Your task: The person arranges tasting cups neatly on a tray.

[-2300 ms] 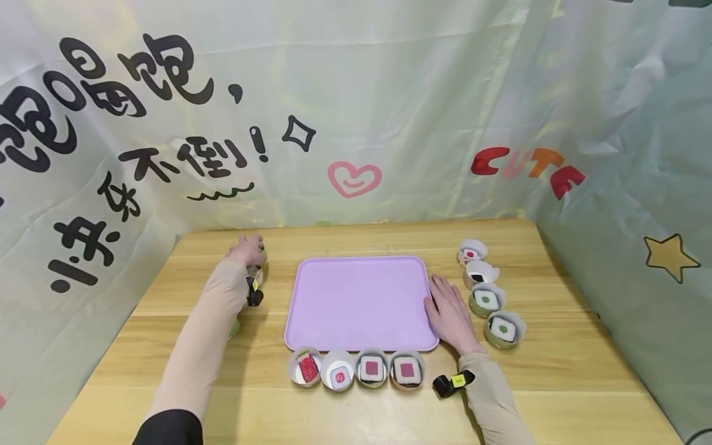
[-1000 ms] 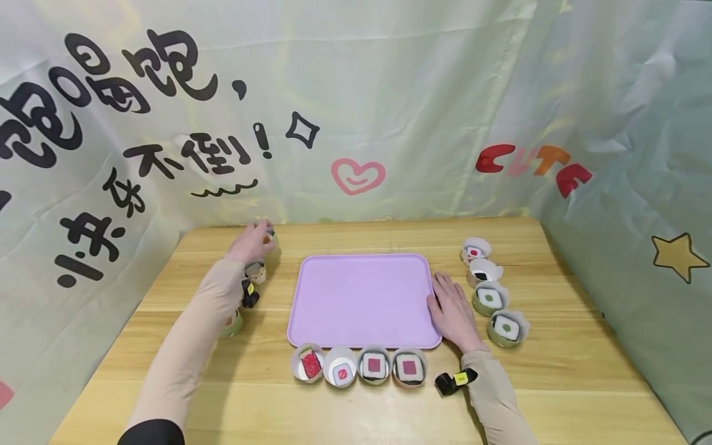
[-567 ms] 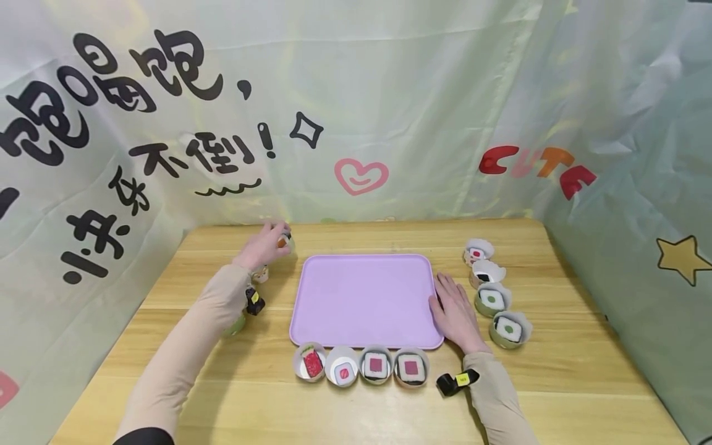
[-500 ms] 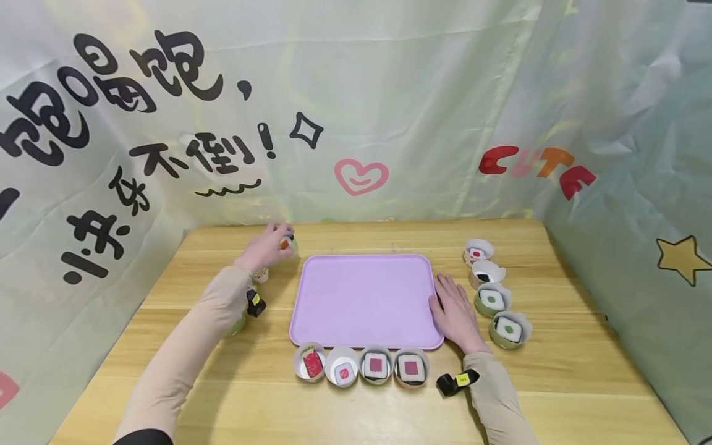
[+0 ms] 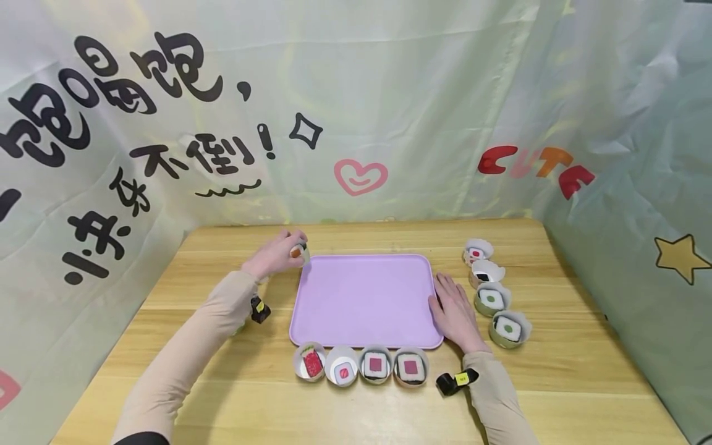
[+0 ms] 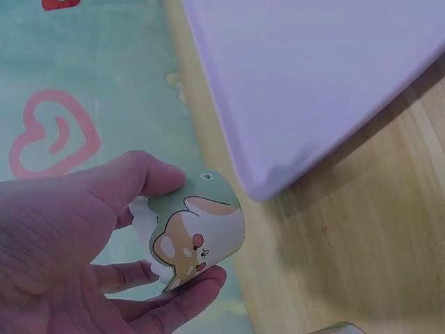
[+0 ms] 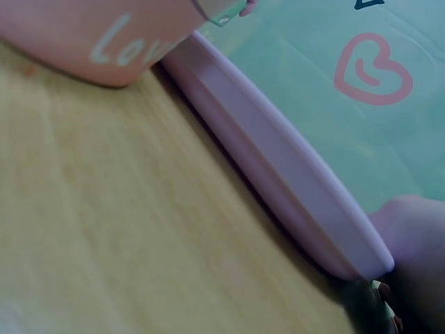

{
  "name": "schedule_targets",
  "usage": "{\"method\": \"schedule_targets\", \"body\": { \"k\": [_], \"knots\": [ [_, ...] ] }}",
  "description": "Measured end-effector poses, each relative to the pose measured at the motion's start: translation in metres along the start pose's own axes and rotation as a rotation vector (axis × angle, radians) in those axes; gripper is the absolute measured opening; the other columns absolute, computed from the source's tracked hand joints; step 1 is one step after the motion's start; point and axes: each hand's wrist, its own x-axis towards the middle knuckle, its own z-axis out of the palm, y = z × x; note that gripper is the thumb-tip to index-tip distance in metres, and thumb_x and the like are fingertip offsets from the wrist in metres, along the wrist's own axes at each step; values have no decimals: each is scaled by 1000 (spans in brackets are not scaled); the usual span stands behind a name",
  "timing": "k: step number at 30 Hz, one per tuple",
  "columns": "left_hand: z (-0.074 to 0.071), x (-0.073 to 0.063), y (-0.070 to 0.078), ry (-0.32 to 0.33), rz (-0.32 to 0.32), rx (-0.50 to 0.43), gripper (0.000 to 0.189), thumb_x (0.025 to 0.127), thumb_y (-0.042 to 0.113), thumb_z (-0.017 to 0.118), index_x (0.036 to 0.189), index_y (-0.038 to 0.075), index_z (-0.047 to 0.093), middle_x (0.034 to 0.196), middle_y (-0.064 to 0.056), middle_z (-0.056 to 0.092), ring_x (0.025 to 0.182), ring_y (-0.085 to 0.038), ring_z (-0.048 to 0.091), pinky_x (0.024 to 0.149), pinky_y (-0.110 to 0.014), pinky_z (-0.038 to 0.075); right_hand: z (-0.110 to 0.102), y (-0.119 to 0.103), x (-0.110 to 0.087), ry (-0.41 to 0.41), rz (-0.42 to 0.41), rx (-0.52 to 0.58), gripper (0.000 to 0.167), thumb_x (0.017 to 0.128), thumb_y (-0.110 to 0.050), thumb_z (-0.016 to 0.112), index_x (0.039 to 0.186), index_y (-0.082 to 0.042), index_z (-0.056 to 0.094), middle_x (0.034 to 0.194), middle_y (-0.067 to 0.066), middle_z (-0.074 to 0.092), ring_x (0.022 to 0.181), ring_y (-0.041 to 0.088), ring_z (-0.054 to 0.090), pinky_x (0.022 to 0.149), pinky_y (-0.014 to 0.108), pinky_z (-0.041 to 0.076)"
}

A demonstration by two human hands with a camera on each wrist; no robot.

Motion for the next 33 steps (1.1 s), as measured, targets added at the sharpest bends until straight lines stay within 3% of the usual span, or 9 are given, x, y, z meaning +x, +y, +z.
{"method": "schedule_targets", "body": {
  "k": [3, 11, 18, 33],
  "knots": [
    [1, -1, 2, -11, 14, 2, 50, 92, 23, 68, 138, 13, 50, 127, -22, 53, 86, -27, 57, 72, -39, 52, 0, 0, 0, -3, 1, 1, 53, 105, -16, 42, 149, 11, 36, 157, 35, 32, 149, 51, 24, 124, 62, 14],
    [6, 1, 8, -45, 67, 0, 50, 92, 21, 68, 137, 13, 51, 128, -18, 55, 94, -28, 60, 81, -43, 55, -1, -2, -1, 11, -12, -2, 52, 104, -16, 43, 148, 11, 39, 155, 36, 34, 147, 52, 27, 122, 64, 16],
    [13, 3, 14, -41, 112, 10, 48, 90, 18, 69, 135, 12, 53, 123, -16, 57, 93, -26, 60, 81, -42, 55, 0, -3, -1, 23, -22, -4, 51, 104, -16, 46, 146, 12, 41, 154, 36, 36, 146, 53, 28, 121, 65, 18],
    [30, 8, 24, -84, 125, -7, 49, 88, 19, 74, 133, 13, 55, 115, -12, 56, 89, -23, 58, 76, -37, 54, -2, -4, -1, -31, 13, -49, 53, 106, -19, 41, 150, 10, 36, 158, 35, 30, 149, 52, 22, 122, 67, 13]
  ]
}}
